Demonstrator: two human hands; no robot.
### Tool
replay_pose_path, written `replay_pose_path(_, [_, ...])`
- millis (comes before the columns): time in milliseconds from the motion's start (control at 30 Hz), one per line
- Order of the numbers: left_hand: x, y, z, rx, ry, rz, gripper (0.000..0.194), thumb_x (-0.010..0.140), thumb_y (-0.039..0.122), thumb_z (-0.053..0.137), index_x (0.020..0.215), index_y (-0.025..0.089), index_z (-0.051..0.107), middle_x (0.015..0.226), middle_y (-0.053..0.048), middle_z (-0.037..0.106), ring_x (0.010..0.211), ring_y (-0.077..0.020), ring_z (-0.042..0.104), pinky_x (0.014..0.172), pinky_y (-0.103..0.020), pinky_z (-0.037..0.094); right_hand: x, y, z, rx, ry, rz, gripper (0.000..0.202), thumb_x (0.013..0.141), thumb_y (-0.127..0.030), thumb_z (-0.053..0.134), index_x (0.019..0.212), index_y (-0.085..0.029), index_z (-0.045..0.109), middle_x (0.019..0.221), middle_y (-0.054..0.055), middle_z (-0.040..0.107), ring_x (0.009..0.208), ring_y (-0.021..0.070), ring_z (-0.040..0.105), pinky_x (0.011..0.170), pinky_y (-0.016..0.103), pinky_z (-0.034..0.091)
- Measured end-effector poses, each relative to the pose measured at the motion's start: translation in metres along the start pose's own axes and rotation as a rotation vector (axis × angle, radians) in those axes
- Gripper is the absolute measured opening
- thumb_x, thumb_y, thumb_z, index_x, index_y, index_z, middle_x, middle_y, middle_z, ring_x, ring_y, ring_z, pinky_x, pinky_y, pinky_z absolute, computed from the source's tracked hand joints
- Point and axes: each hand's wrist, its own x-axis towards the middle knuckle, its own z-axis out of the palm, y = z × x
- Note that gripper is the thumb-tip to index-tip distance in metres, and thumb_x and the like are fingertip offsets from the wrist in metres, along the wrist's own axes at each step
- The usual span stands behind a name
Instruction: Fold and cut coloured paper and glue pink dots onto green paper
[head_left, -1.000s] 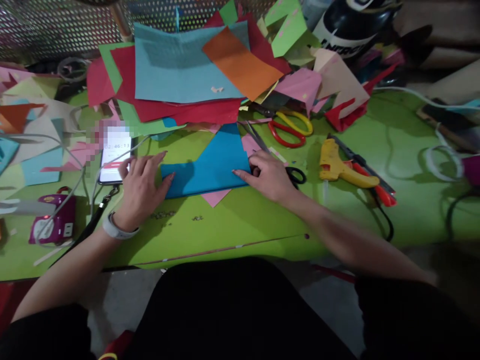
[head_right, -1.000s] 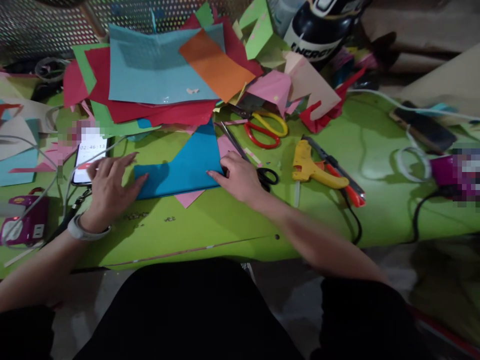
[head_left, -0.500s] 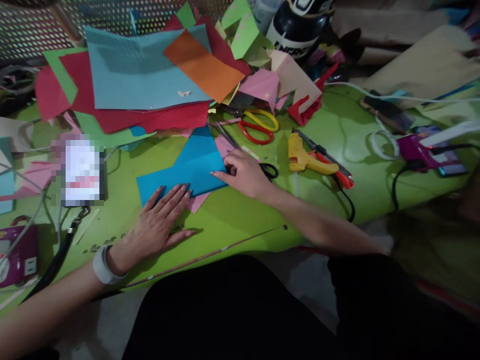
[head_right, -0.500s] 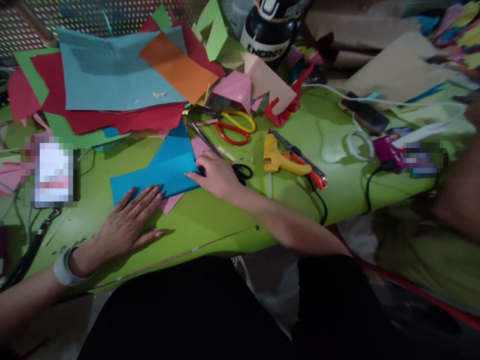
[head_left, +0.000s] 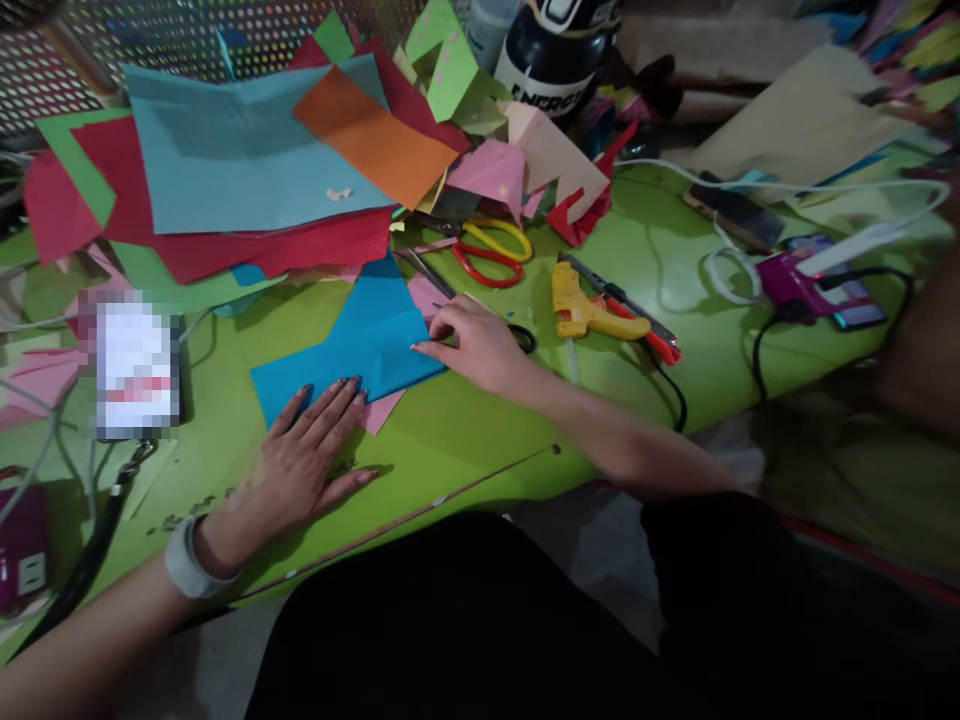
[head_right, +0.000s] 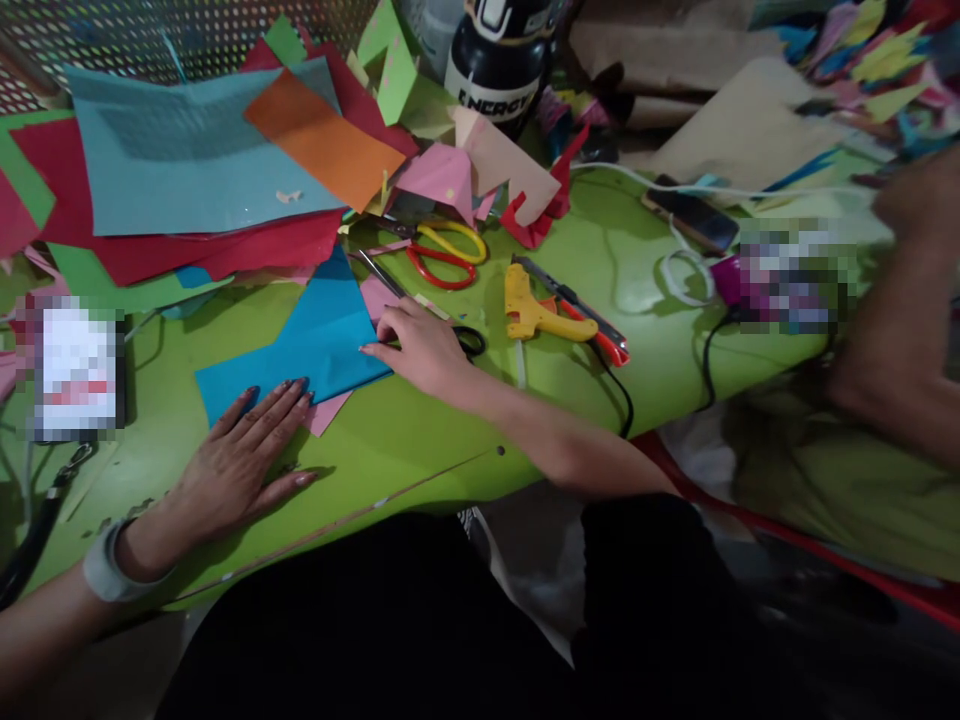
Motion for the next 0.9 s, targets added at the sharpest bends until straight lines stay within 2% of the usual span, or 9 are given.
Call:
replay_pose_path(200, [0.0,0.0,0.0,0.008,-0.02,-0.01,0.08,0.1,0.062,0.041,0.163,0.02,0.015,0.162,-0.014,0.035,0.15,-0.031,0.035,0.126,-0.052,0.021,0.0,0.0,-0.002,-0.017,-0.009,0.012,0.025,0.087,-0.038,0.074,0.079,-0.021,0.058,0.095,0.005,0.063,0.076,0.018,0.059,0.068,0.035,0.044])
replay_pose_path(300, [-0.001,-0.001,0.0,0.016,-0.022,-0.008,0.081,0.1,0.062,0.041,0.163,0.019,0.016,0.162,-0.015,0.036,0.15,-0.0309,0.035,0.126,-0.052,0.02,-0.003,-0.003,-0.005,-0.005,0.072,-0.052,0.02,0.096,-0.04,0.062,0.093,-0.021,0.064,0.103,0.01,0.066,0.087,0.0223,0.065,0.074,0.038,0.05])
replay_pose_path(367, [-0.001,-0.001,0.0,0.018,-0.012,-0.002,0.081,0.1,0.062,0.042,0.163,0.017,0.017,0.161,-0.016,0.037,0.15,-0.0311,0.035,0.126,-0.052,0.019,-0.008,-0.009,-0.005,-0.041,0.129,-0.169,0.025,0.101,-0.041,0.052,0.107,-0.021,0.067,0.117,0.013,0.067,0.108,0.0268,0.064,0.091,0.044,0.051])
replay_pose_path(400, [-0.001,-0.001,0.001,0.021,-0.007,0.003,0.081,0.1,0.062,0.043,0.162,0.016,0.017,0.161,-0.016,0.037,0.15,-0.0314,0.035,0.126,-0.052,0.02,-0.012,-0.012,-0.004,-0.066,0.111,-0.265,0.029,0.102,-0.041,0.048,0.115,-0.022,0.066,0.125,0.013,0.067,0.119,0.0283,0.061,0.1,0.048,0.048])
replay_pose_path(500, [-0.002,-0.002,0.001,0.035,-0.005,0.015,0.082,0.1,0.062,0.042,0.162,0.014,0.018,0.16,-0.018,0.038,0.15,-0.0316,0.035,0.126,-0.052,0.021,-0.028,-0.025,0.005,-0.117,-0.118,-0.603,0.048,0.102,-0.05,0.046,0.136,-0.019,0.059,0.145,0.013,0.059,0.142,0.0293,0.045,0.116,0.051,0.038])
replay_pose_path(567, [-0.002,-0.002,0.002,0.053,-0.007,0.021,0.081,0.1,0.061,0.041,0.162,0.014,0.018,0.16,-0.019,0.037,0.15,-0.0311,0.035,0.126,-0.052,0.021,-0.037,-0.03,0.014,-0.159,-0.223,-0.718,0.064,0.101,-0.057,0.045,0.145,-0.012,0.051,0.155,0.018,0.048,0.15,0.0299,0.035,0.12,0.051,0.033])
replay_pose_path(633, [-0.002,-0.002,0.002,0.072,-0.009,0.03,0.08,0.101,0.059,0.042,0.162,0.013,0.018,0.16,-0.019,0.037,0.151,-0.031,0.034,0.126,-0.051,0.02,-0.044,-0.033,0.022,-0.214,-0.243,-0.731,0.076,0.099,-0.064,0.043,0.149,-0.007,0.045,0.161,0.022,0.036,0.154,0.0312,0.026,0.123,0.053,0.028])
replay_pose_path(700, [-0.002,-0.002,0.002,0.083,-0.008,0.036,0.081,0.1,0.059,0.043,0.161,0.011,0.019,0.16,-0.02,0.037,0.15,-0.0317,0.034,0.126,-0.051,0.021,-0.048,-0.032,0.025,-0.254,-0.232,-0.715,0.083,0.097,-0.069,0.041,0.15,-0.006,0.044,0.163,0.023,0.03,0.155,0.032,0.022,0.124,0.054,0.025])
replay_pose_path(900, [-0.001,-0.004,0.002,0.083,-0.012,0.04,0.081,0.1,0.059,0.044,0.161,0.011,0.02,0.161,-0.02,0.037,0.149,-0.0331,0.036,0.125,-0.053,0.023,-0.05,-0.025,0.026,-0.299,-0.23,-0.722,0.088,0.098,-0.071,0.033,0.151,-0.002,0.042,0.16,0.023,0.036,0.151,0.0327,0.031,0.125,0.052,0.026])
